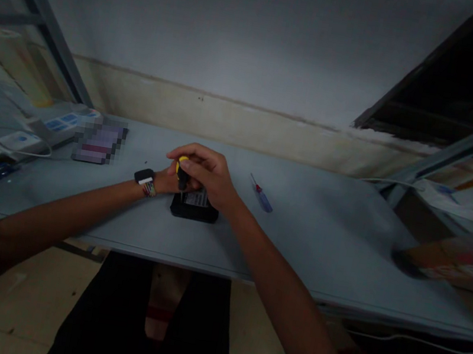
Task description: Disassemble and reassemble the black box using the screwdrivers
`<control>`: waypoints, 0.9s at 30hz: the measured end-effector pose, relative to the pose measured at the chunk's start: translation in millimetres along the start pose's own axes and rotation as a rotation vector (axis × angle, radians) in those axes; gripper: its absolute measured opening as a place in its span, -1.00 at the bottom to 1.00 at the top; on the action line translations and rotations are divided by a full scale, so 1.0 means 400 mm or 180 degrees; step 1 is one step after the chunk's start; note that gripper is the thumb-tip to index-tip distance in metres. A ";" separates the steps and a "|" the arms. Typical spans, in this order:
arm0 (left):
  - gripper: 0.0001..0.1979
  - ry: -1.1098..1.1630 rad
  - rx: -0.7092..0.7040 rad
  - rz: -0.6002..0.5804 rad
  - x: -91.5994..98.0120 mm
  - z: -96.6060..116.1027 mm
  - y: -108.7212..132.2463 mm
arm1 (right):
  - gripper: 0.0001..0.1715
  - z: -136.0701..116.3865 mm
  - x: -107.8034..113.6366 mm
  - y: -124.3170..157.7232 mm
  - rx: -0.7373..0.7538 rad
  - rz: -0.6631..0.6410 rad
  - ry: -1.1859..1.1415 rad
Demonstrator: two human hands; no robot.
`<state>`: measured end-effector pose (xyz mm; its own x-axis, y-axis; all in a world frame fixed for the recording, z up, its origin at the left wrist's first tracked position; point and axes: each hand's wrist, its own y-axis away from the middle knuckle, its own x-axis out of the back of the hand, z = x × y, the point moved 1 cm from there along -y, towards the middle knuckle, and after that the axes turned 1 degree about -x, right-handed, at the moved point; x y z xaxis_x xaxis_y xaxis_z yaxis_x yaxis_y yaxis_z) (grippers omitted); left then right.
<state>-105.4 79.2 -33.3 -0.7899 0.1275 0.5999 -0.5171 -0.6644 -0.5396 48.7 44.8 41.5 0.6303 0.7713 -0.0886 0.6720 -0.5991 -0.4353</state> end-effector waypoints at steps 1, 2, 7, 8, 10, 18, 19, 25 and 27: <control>-0.68 0.0045 -0.0002 0.0019 -0.010 -0.004 0.001 | -0.76 -0.003 -0.002 0.002 -0.0021 0.0012 -0.0031; -0.67 0.0083 0.0020 0.0038 -0.017 -0.007 0.003 | -0.77 -0.006 -0.004 0.003 -0.0059 0.0043 -0.0076; -0.72 0.0247 0.0240 0.0157 -0.026 -0.008 0.016 | -0.64 -0.016 0.000 0.009 -0.0180 0.0154 -0.0126; -0.74 0.0259 0.0245 0.0164 -0.026 -0.005 0.017 | -0.64 -0.017 0.002 0.009 -0.0160 0.0161 -0.0083; -0.77 0.0281 0.0257 0.0159 -0.026 0.000 0.018 | -0.66 -0.019 0.007 0.009 -0.0094 0.0166 -0.0016; -0.80 0.0304 0.0216 0.0164 -0.033 0.001 0.010 | -0.74 -0.010 0.023 -0.001 0.0015 0.0264 -0.0113; -0.80 0.0308 0.0230 0.0140 -0.033 0.000 0.010 | -0.76 -0.009 0.024 -0.002 0.0011 0.0270 -0.0116; -0.80 0.0174 0.0283 -0.0052 -0.027 0.000 0.010 | -0.82 -0.011 0.028 -0.002 0.0041 0.0127 -0.0151; -0.79 0.0175 0.0264 -0.0015 -0.024 0.005 0.011 | -0.78 -0.014 0.029 -0.001 -0.0009 0.0147 -0.0147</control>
<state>-99.3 73.4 -40.3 -0.8056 0.1695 0.5676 -0.4935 -0.7220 -0.4848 57.9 52.7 45.5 0.6421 0.7518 -0.1499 0.6436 -0.6349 -0.4274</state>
